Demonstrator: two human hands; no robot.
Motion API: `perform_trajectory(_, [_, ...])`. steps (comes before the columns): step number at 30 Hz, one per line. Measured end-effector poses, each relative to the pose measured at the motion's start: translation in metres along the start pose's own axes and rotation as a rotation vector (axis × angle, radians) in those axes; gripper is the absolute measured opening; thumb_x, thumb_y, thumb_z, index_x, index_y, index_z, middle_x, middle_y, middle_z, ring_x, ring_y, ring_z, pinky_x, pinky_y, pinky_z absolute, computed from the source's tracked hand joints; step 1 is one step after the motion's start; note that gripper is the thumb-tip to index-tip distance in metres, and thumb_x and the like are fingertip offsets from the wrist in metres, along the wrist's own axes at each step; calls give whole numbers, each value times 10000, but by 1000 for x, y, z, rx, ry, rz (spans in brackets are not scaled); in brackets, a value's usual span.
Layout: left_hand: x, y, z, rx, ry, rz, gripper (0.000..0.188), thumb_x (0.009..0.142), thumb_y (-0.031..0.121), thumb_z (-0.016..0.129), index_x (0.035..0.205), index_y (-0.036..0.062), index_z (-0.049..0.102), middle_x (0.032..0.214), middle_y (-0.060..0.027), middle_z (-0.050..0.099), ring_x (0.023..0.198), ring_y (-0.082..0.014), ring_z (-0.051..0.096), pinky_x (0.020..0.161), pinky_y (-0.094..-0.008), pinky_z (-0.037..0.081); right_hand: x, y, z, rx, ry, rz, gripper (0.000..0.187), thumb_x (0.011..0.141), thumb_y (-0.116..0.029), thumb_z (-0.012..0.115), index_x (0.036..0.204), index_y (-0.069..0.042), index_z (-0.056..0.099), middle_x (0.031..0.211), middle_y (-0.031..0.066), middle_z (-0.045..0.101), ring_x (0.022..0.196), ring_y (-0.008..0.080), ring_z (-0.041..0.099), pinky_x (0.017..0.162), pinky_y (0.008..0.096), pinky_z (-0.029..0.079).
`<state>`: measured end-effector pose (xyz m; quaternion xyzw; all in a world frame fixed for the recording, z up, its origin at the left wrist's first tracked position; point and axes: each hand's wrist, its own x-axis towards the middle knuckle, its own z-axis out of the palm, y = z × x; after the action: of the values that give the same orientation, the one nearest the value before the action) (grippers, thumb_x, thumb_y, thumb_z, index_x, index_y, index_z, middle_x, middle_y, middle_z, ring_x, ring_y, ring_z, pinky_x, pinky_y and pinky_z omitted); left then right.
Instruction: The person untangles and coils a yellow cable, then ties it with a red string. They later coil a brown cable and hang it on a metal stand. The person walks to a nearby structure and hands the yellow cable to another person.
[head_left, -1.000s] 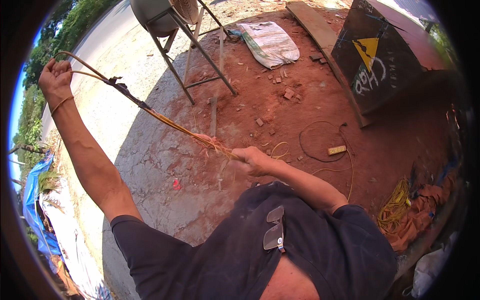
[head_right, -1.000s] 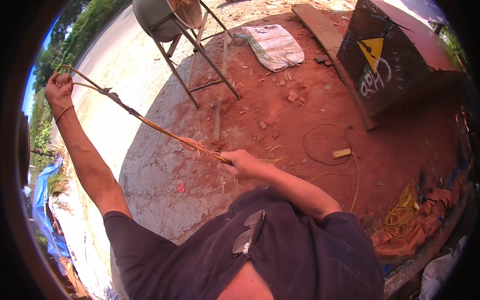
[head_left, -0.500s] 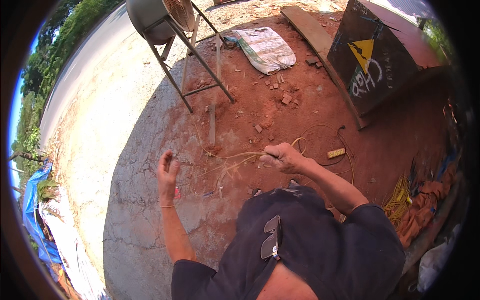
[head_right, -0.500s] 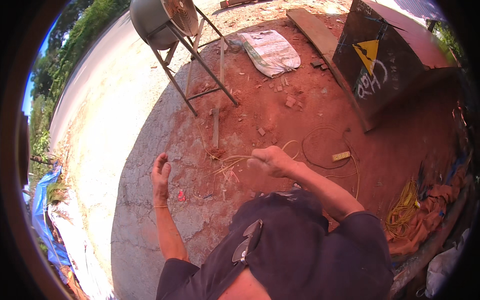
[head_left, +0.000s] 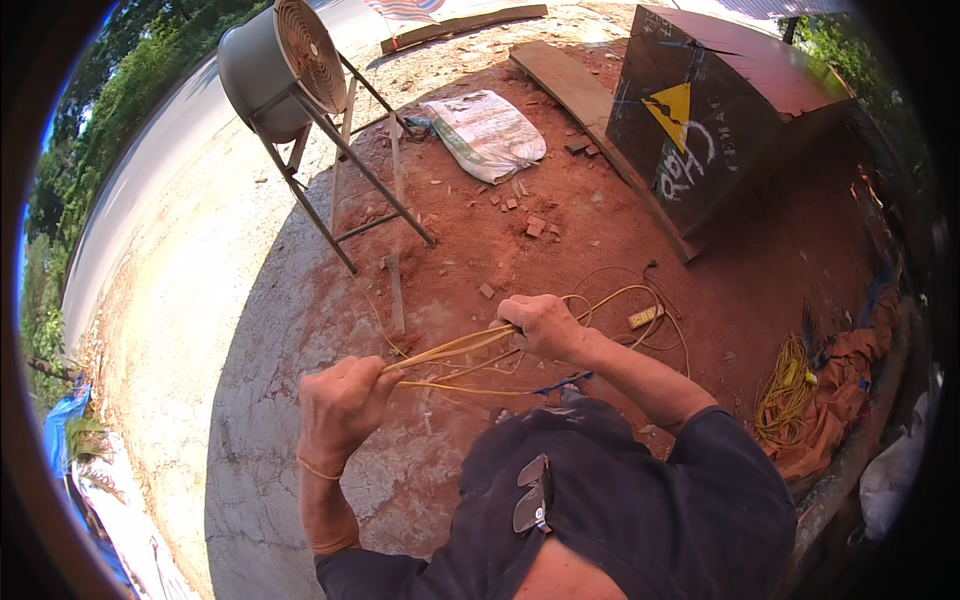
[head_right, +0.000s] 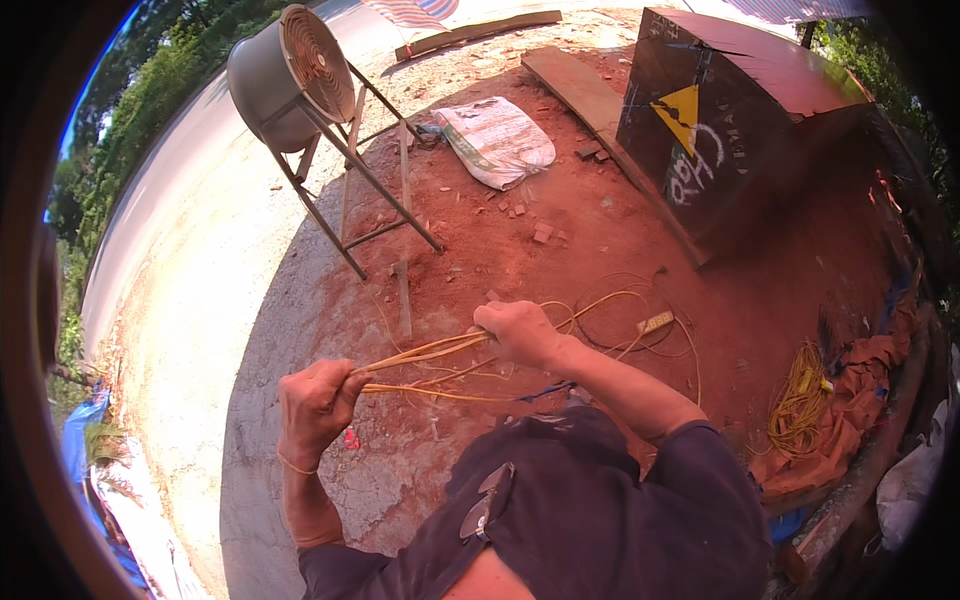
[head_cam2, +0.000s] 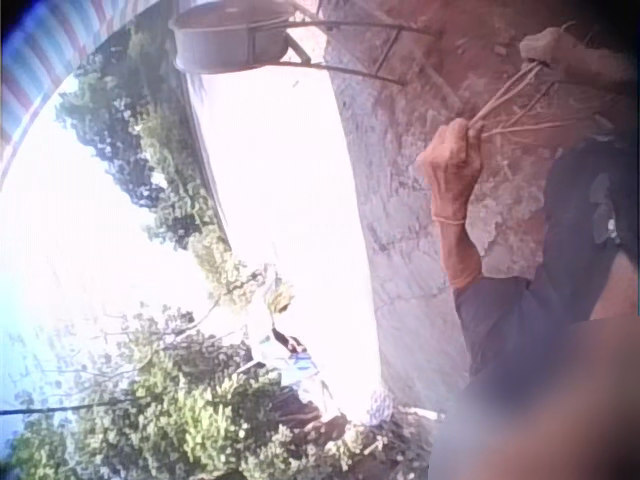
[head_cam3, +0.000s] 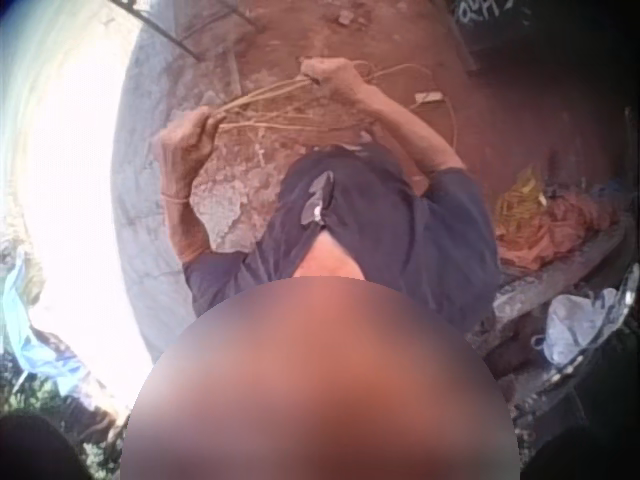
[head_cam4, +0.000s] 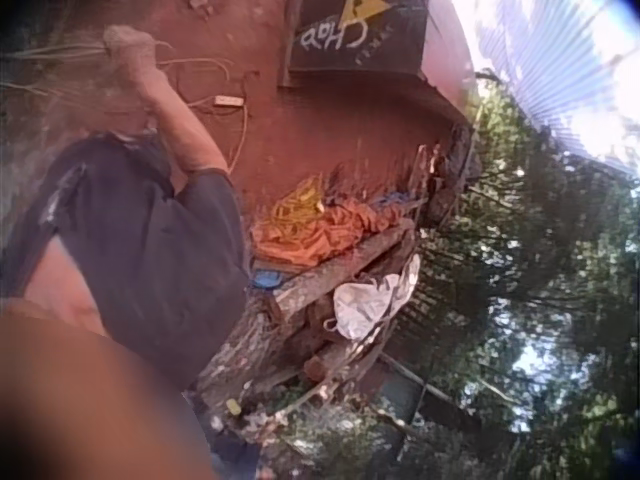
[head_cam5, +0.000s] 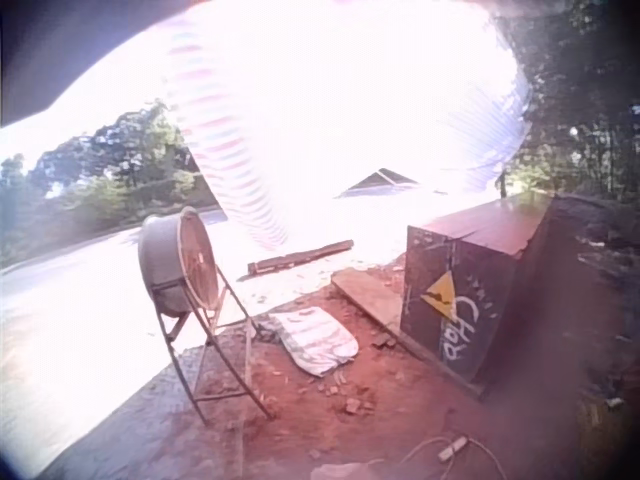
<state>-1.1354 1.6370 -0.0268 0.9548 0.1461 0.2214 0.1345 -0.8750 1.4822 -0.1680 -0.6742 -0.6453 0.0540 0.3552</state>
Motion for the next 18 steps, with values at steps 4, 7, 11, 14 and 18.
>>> perform_trajectory(4, [9,-4,-56,412,137,151,287,814,334,783,776,91,634,572,-47,406,470,-214,443,438,-365,345,-6,10,-3,-275,281,-52,160,790,-206,726,791,-98,608,825,64,600,813,282,634,694,407,480])
perform_trajectory(7, [16,-7,-81,616,217,288,334,833,388,766,830,77,643,579,-30,355,473,-186,387,431,-343,312,-6,9,-8,-279,138,-36,357,801,-420,749,817,-90,614,856,70,585,810,282,621,709,403,481])
perform_trajectory(11, [27,-17,-117,763,255,456,394,830,422,745,924,46,668,602,-35,389,487,-193,404,442,-353,324,-3,2,-15,-93,-380,-93,622,764,-683,702,888,-80,608,870,96,567,813,303,615,684,408,487])
perform_trajectory(14, [25,-42,-139,886,176,402,363,815,385,764,922,59,646,635,-48,412,514,-213,437,458,-370,346,12,8,-27,-147,-323,-31,629,733,-653,753,920,-68,618,830,111,613,737,299,634,632,415,499])
perform_trajectory(18, [4,-80,-153,925,203,376,284,837,290,782,957,61,665,660,-51,471,523,-206,492,471,-360,402,41,49,-55,55,-491,425,489,789,-517,774,842,-37,699,747,86,668,699,220,641,643,380,493])
